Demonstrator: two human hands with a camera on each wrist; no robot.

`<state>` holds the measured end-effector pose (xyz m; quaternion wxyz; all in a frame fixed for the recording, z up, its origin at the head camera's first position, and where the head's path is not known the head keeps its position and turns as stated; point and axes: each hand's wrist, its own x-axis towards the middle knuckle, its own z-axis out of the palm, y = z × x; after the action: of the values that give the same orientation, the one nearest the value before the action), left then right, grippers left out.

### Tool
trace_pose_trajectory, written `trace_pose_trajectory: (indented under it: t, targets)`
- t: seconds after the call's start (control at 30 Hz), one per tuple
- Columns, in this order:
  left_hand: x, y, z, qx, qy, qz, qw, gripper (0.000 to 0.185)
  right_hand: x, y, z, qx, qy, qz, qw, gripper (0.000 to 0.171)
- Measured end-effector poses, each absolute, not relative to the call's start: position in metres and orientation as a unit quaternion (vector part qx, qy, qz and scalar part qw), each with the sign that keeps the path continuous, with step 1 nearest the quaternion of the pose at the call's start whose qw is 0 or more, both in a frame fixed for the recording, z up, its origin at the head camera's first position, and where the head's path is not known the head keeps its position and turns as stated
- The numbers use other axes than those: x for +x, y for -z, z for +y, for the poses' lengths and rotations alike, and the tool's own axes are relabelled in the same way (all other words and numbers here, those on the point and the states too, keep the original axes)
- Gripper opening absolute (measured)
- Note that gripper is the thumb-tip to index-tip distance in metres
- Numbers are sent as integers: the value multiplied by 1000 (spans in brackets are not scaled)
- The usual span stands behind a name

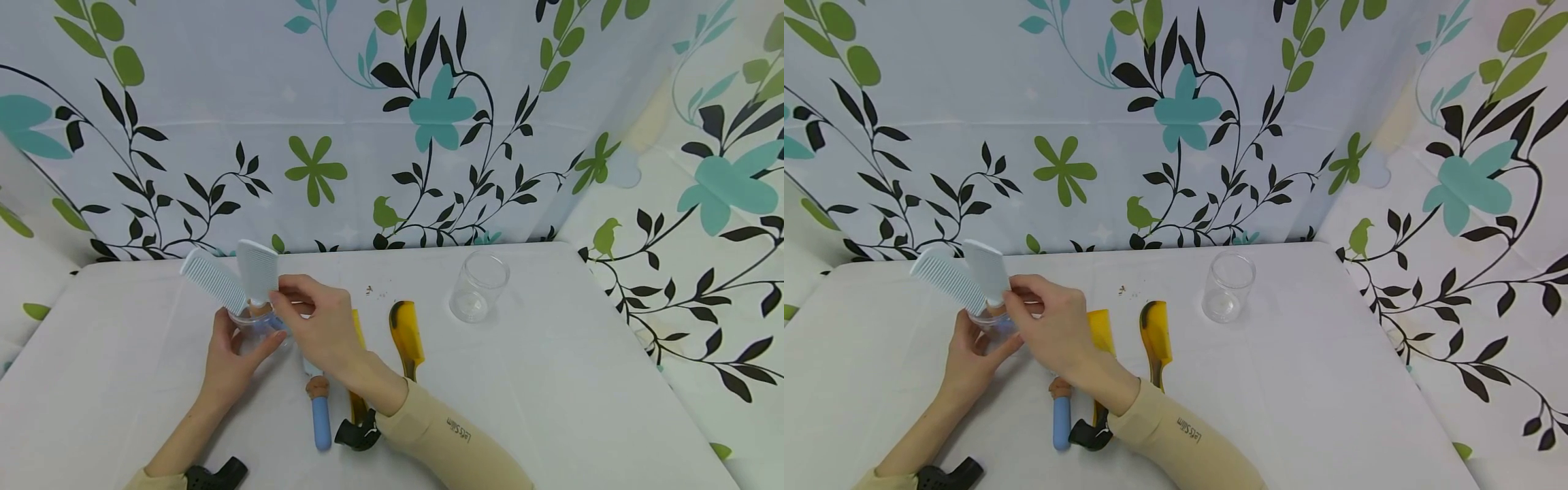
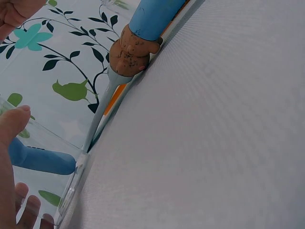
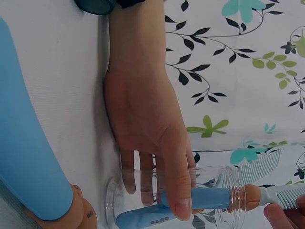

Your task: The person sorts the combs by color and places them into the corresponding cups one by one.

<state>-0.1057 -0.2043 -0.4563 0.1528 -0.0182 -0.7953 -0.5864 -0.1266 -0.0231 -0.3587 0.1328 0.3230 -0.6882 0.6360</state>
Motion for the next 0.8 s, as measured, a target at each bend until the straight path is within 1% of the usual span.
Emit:
trace_pose_trajectory:
  t: [0.4,0.53,0.8]
  targets:
    - [-106,457,-205,-16,579,-801,152,86,-128,360,-24,321,-615,-711,117,16]
    - [-106,457,-205,-17,584,-798,151,85,-128,360,-24,326,-607,-715,118,15]
    - [-105,457,-205,-24,578,-801,152,88,-129,362,-24,328,-607,-713,122,14]
